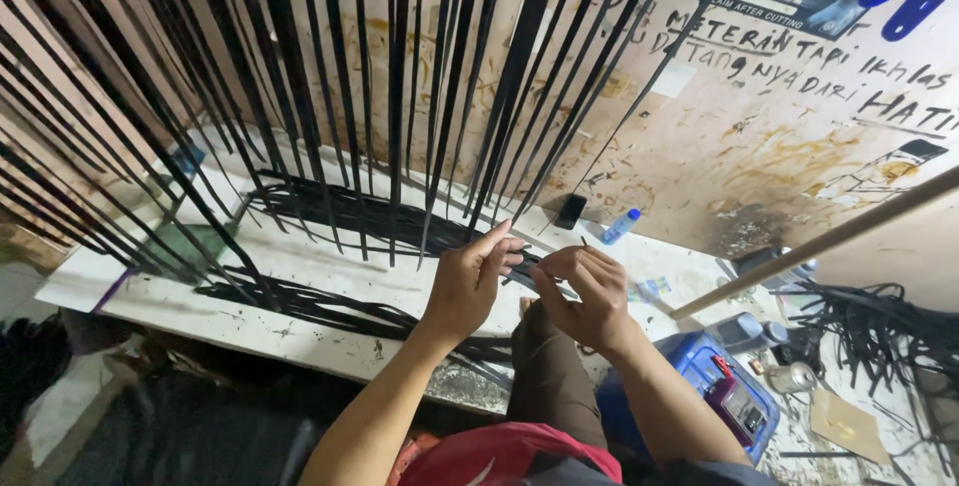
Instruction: The person repeatedly dips thin black rubber strips into a black viscous substance in a small container, then hangs them on a wall-mounted rack to dry. The person also stirs the substance and adds liquid from a metal cup.
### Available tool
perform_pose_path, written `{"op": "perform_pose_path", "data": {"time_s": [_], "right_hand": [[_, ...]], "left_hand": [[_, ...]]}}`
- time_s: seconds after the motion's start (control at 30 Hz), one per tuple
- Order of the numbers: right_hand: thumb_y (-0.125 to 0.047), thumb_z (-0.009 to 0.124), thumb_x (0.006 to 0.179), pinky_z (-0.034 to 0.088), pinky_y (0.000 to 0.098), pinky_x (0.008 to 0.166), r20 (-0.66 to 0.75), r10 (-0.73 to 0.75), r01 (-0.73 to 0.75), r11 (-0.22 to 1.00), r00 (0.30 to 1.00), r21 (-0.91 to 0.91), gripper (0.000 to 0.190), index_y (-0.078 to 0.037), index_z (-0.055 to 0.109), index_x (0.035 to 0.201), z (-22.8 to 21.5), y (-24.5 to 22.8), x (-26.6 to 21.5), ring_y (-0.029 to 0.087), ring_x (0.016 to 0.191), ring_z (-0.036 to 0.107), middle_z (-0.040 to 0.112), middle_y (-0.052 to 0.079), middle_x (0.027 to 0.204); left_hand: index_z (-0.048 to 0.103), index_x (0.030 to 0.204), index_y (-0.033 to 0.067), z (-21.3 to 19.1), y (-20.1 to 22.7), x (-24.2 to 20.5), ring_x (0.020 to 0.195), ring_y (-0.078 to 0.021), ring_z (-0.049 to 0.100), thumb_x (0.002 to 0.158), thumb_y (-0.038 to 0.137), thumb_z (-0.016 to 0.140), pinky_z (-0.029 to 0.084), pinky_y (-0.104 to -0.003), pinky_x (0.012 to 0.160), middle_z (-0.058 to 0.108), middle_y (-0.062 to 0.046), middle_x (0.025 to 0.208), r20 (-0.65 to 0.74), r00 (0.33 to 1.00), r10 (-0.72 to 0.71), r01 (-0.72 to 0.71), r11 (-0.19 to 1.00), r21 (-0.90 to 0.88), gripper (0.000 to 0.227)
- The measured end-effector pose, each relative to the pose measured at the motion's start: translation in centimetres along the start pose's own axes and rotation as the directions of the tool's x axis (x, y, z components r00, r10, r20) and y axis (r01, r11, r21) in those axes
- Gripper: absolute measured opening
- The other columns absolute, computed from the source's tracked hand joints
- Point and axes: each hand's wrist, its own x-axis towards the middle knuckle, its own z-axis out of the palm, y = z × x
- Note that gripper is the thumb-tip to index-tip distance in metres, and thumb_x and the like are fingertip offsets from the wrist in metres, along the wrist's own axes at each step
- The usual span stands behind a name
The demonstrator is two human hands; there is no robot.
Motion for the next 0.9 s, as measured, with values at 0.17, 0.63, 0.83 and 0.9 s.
{"op": "perform_pose_path", "data": {"time_s": [0.17,0.63,0.83,0.9], "right_hand": [[0.009,0.074,0.084,0.055,0.0393,0.052,0.021,0.048,-0.048,0.999,0.999,-0.015,0.013,0.001,0.068,0.077,-0.8,-1.4,-0.7,0.033,0.054,0.068,0.068,0.014,0.068],[0.008,0.075,0.087,0.055,0.0404,0.055,-0.018,0.215,-0.215,0.968,0.976,-0.126,0.007,0.002,0.072,0.090,-2.1,-3.3,-5.4,0.035,0.058,0.068,0.071,0.014,0.074],[0.008,0.075,0.091,0.055,0.0416,0.058,-0.027,0.283,-0.283,0.937,0.959,-0.205,0.008,0.003,0.072,0.097,-2.7,-3.8,-7.3,0.036,0.065,0.070,0.073,0.015,0.081],[0.009,0.075,0.090,0.055,0.0425,0.058,-0.022,0.313,-0.309,0.921,0.949,-0.237,0.011,0.004,0.072,0.099,-2.6,-4.1,-7.7,0.036,0.067,0.070,0.073,0.016,0.082]], "left_hand": [[0.056,0.142,-0.0052,0.0,0.7,-1.6,0.094,-0.0383,0.076,0.108,0.021,0.043,0.067,-0.042,0.075,0.075,-0.027,0.112,0.011,1.000,-0.020,0.020,0.999,0.032,0.044],[0.062,0.134,-0.0071,-0.2,1.6,-4.1,0.093,-0.0377,0.076,0.108,0.020,0.043,0.066,-0.044,0.076,0.077,-0.024,0.101,0.035,0.998,-0.055,0.052,0.994,0.101,0.042],[0.064,0.133,-0.0042,-0.3,2.2,-5.1,0.097,-0.0365,0.076,0.108,0.016,0.045,0.063,-0.047,0.082,0.078,-0.021,0.101,0.064,0.997,-0.040,0.029,0.986,0.162,0.037],[0.064,0.134,-0.0049,0.0,0.9,-5.4,0.099,-0.0369,0.075,0.109,0.015,0.045,0.062,-0.047,0.086,0.077,-0.022,0.103,0.068,0.996,-0.057,0.045,0.984,0.170,0.036]]}}
